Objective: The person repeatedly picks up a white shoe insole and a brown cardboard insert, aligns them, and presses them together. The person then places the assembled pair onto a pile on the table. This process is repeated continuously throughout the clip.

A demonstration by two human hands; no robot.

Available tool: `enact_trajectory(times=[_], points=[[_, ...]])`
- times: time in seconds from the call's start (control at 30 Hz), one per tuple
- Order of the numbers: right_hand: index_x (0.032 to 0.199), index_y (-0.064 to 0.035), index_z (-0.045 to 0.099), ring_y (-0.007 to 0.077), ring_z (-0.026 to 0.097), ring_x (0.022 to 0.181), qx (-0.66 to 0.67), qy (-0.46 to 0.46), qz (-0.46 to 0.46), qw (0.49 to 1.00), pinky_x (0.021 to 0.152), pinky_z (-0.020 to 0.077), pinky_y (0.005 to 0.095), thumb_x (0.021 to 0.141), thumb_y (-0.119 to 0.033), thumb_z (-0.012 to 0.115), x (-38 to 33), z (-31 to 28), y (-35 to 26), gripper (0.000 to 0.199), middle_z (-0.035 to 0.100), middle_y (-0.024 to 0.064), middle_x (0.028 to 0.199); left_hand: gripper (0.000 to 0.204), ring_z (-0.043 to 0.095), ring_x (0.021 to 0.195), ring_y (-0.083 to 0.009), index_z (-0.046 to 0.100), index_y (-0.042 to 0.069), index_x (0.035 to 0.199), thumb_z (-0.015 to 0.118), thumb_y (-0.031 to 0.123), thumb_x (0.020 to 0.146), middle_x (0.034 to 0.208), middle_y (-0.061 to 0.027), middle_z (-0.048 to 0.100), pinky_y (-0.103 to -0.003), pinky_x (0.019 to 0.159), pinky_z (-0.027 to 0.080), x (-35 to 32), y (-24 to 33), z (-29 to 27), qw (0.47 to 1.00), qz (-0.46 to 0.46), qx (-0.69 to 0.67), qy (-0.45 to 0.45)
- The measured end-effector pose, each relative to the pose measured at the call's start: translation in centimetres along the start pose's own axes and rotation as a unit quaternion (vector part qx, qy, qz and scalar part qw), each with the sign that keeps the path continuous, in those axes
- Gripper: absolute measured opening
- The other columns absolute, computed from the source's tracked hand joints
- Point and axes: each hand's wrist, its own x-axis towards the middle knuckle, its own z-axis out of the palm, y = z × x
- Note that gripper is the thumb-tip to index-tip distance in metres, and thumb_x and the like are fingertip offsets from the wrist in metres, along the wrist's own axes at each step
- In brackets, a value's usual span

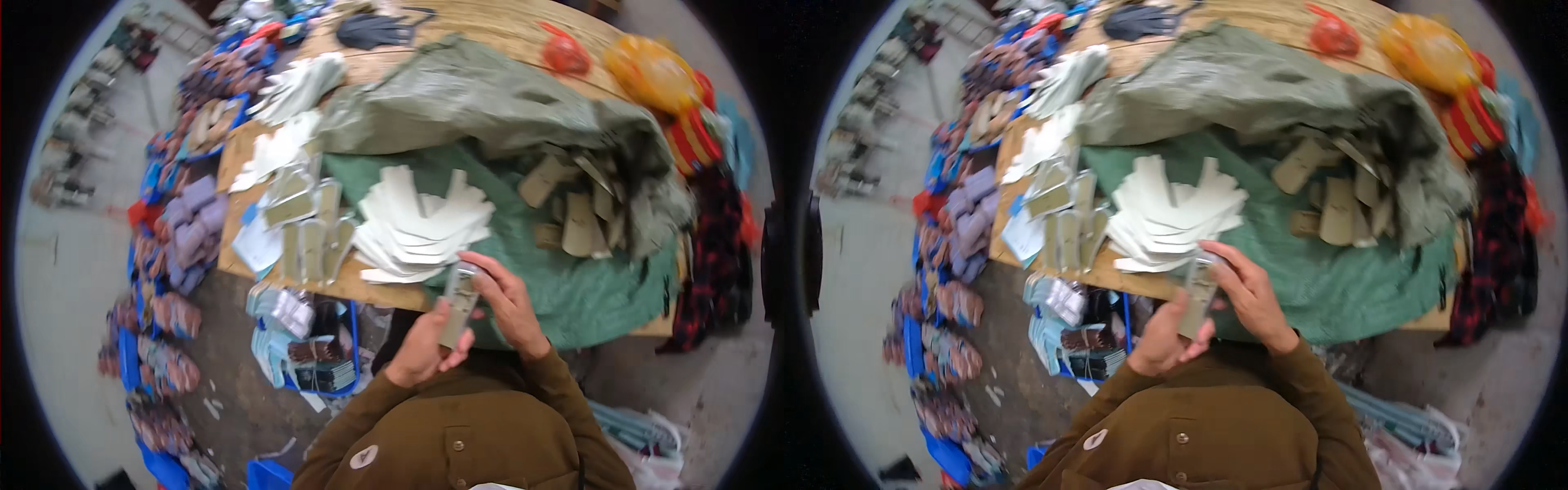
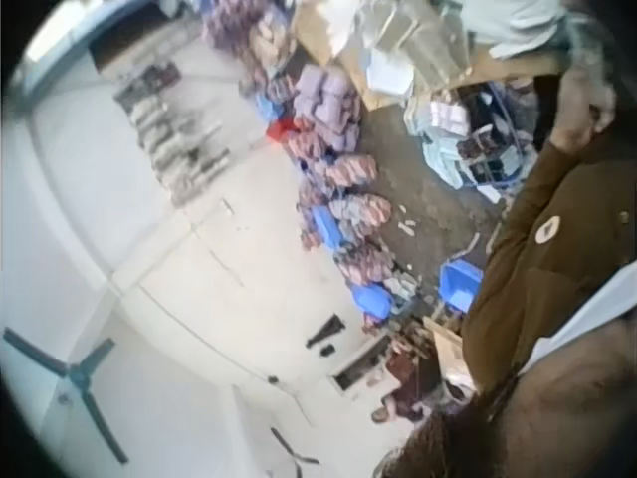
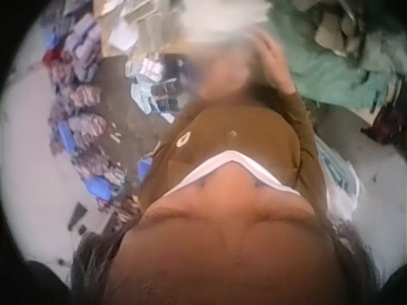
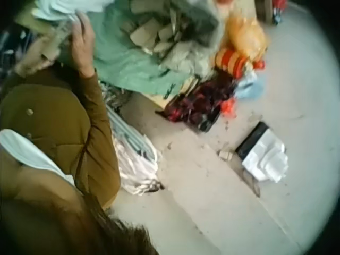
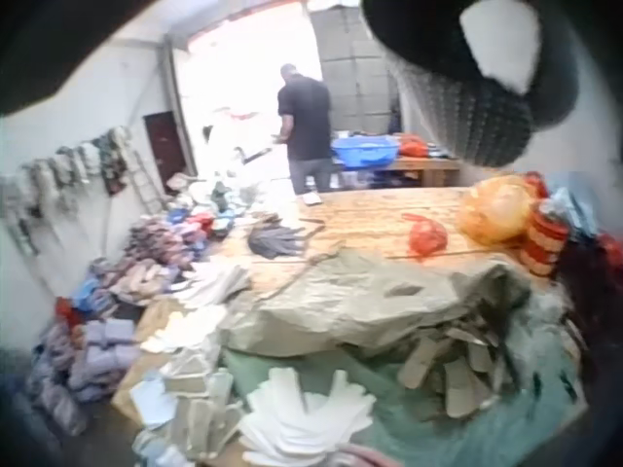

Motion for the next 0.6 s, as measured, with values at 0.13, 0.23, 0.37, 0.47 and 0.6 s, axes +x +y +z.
enact_trajectory(times=[0.13,0.23,0.37,0.47,0.6], points=[[0.143,-0.0066,0.047,0.0107,0.056,0.105,0.006,-0.013,-0.004,1.000,0.088,0.0489,0.0266,0.100,-0.013,0.053,0.6,0.4,1.0,0.044,0.058,0.0025,0.125,0.046,0.051,0.050,-0.0085,0.052,-0.001,0.126,0.040,0.038,0.105,0.072,-0.0035,0.058,-0.020,0.041,0.035,-0.9,1.4,-0.2,0.984,0.056,0.150,0.075],[0.138,-0.0045,0.053,0.0190,0.060,0.112,0.003,-0.008,-0.081,0.997,0.091,0.0491,0.0325,0.097,-0.010,0.057,2.1,1.1,0.2,0.041,0.064,0.0090,0.124,0.038,0.058,0.056,-0.0133,0.055,-0.001,0.125,0.049,0.029,0.102,0.080,-0.0084,0.064,-0.026,0.046,0.042,-1.7,3.1,-5.5,0.874,0.220,0.398,0.169],[0.124,-0.0037,0.060,0.0266,0.066,0.102,-0.358,0.051,-0.256,0.896,0.089,0.0498,0.0336,0.091,-0.014,0.064,6.7,-0.6,-1.5,0.034,0.069,0.0150,0.110,0.046,0.062,0.101,-0.0365,0.054,0.004,0.133,0.061,0.029,0.095,0.116,-0.0196,0.063,-0.041,0.084,0.050,-2.3,12.2,-9.2,0.544,0.400,0.626,0.390],[0.114,-0.0050,0.063,0.0316,0.065,0.093,-0.547,-0.017,-0.286,0.786,0.082,0.0513,0.0378,0.087,-0.017,0.067,9.1,-1.2,-0.5,0.030,0.069,0.0138,0.107,0.052,0.053,0.120,-0.0360,0.053,0.005,0.135,0.064,0.031,0.092,0.133,-0.0198,0.054,-0.042,0.096,0.044,-2.4,16.1,-12.3,0.413,0.393,0.709,0.414],[0.095,-0.0051,0.069,0.0312,0.065,0.087,-0.515,0.022,-0.331,0.790,0.077,0.0512,0.0391,0.085,-0.017,0.068,10.2,-1.9,1.0,0.015,0.070,0.0105,0.093,0.048,0.049,0.125,-0.0385,0.055,0.003,0.130,0.066,0.029,0.091,0.135,-0.0201,0.051,-0.043,0.101,0.040,-1.6,14.8,-12.7,0.331,0.404,0.737,0.428]])
